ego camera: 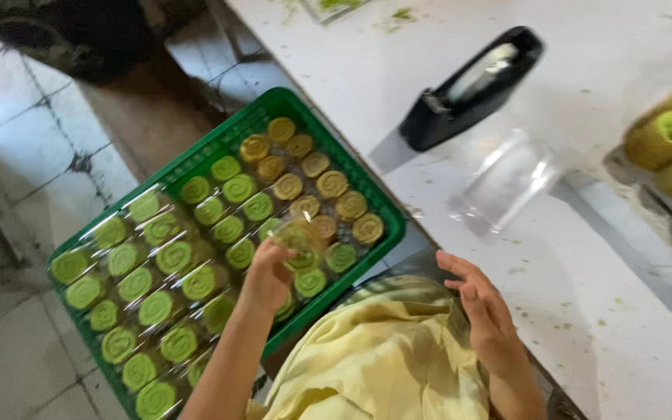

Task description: The person places cake rolls into small plastic containers, uses a tape dispenser to seal the containers, and arranges them in a tray.

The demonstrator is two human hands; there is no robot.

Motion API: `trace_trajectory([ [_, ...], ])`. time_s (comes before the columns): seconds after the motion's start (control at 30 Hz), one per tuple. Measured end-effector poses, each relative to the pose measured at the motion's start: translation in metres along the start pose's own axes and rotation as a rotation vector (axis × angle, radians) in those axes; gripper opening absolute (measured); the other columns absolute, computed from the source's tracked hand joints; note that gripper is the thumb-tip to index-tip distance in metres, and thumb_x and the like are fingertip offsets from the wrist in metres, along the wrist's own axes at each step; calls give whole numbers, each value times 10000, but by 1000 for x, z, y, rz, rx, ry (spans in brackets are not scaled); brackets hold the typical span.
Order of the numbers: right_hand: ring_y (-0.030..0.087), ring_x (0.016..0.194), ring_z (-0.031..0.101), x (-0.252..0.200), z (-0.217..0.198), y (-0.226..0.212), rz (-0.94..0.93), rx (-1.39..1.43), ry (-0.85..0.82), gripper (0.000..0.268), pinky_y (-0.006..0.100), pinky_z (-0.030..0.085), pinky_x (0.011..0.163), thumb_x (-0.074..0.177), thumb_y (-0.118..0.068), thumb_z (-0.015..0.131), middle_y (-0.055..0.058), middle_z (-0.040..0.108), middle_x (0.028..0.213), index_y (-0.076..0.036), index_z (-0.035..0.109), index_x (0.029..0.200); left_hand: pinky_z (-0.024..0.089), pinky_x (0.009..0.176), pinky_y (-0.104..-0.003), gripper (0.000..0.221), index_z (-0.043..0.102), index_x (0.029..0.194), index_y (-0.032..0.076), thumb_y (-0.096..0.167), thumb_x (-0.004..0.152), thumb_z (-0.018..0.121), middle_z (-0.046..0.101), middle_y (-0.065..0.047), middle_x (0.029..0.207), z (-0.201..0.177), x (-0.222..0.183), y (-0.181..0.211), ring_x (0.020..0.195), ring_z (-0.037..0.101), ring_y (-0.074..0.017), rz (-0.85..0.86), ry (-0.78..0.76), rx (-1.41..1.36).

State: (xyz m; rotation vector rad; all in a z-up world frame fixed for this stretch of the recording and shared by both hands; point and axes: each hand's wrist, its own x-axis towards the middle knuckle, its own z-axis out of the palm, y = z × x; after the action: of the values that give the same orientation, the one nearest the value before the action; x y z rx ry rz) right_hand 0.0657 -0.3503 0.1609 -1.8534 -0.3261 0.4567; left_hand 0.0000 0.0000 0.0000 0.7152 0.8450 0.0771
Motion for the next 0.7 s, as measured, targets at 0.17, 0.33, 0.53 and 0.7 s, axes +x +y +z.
trace_trajectory([
  [0.17,267,1416,580,31,21,9,-4,-62,-80,631,437,520,1089,1054,-484,332,121,595,1534,-70,590,1454,503,786,-396,401,555,1171,28,24,790,681,619,-125,1068,-24,20,24,906,626,-291,5,30,55],
  [0.33,240,1389,599,44,25,29,-10,-60,-87,573,416,529,1080,1083,-442,328,105,612,1521,-91,609,1439,640,954,-417,844,378,1507,-46,-28,726,698,559,-217,1363,14,58,15,1163,670,-346,-163,-81,269],
  [0.53,393,1430,522,40,28,26,62,4,-22,620,588,445,1095,1089,-457,375,236,653,1423,-4,626,1430,542,1040,-577,1015,373,1564,-6,131,709,901,564,-258,1370,80,81,-12,1299,588,-396,-46,-415,728],
  [0.7,534,1322,564,35,28,12,77,46,-82,648,671,417,1085,1102,-468,365,328,668,1335,22,609,1447,357,1209,-686,1218,138,1641,-13,384,804,929,349,-340,1602,109,98,-28,1498,371,-503,-122,-572,942],
])
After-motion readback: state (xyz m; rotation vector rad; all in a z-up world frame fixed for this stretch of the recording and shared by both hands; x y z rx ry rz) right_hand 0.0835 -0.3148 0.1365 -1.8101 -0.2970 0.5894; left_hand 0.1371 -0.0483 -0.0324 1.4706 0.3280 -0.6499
